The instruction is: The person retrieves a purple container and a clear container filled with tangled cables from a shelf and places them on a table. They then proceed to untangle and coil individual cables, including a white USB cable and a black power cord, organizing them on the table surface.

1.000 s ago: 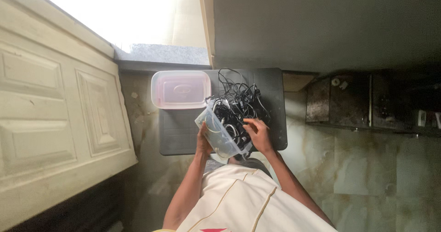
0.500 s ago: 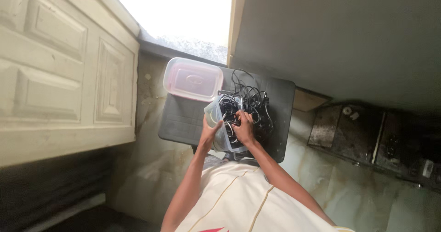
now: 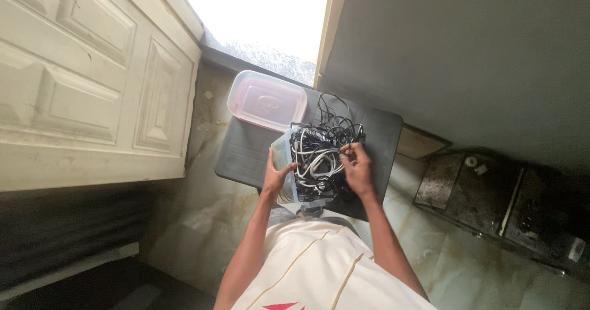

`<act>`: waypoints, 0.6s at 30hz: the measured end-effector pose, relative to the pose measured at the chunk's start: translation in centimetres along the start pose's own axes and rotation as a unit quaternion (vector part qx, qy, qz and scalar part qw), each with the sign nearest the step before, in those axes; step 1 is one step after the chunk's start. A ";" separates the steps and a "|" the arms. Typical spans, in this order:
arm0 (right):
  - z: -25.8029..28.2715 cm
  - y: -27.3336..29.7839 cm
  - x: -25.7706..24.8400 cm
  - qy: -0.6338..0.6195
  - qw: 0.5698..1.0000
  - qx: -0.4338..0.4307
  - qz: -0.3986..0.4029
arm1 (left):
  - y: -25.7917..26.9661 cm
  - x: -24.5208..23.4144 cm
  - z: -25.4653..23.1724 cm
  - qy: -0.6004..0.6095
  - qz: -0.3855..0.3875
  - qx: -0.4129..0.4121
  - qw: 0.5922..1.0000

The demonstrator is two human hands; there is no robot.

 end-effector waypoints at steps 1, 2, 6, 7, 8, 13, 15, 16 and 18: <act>0.8 0.3 -1.0 0.012 1.000 -0.010 -0.006 | 0.0 0.0 0.5 0.002 -0.001 -0.014 1.000; 1.6 0.4 -2.1 0.024 0.999 -0.021 -0.012 | 0.1 0.1 1.0 0.004 -0.002 -0.028 1.000; 4.0 -0.2 -6.1 0.079 0.992 -0.065 -0.073 | 0.1 -1.0 1.3 -0.017 -0.024 0.024 0.999; 3.9 -0.4 -7.1 0.039 0.993 -0.065 -0.086 | 0.1 -1.4 1.8 -0.012 -0.029 0.011 0.999; 3.6 -0.7 -8.1 0.000 0.993 -0.065 -0.099 | 0.1 -1.7 2.2 -0.007 -0.035 -0.003 0.999; -0.1 -1.4 -11.3 0.092 0.968 -0.103 -0.211 | 0.5 -2.6 3.3 -0.002 -0.053 -0.008 0.999; -3.5 -1.7 -12.3 0.076 0.951 -0.081 -0.290 | 0.5 -2.9 3.5 0.002 -0.060 -0.001 0.998; -5.9 -2.3 -12.0 0.088 0.953 -0.028 -0.288 | 0.6 -3.1 3.6 0.007 -0.060 0.006 0.998; -10.6 -3.2 -11.2 0.112 0.950 0.079 -0.282 | 0.6 -3.4 3.4 0.018 -0.061 0.013 0.998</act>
Point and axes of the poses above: each hand's wrist, its own y-axis away from the middle knuckle, its own x-axis out of the palm, z = x × y, the point moved 9 cm from there along -y, towards the middle knuckle, and after that the axes turned 9 degrees about -y, right-handed, at the moved point
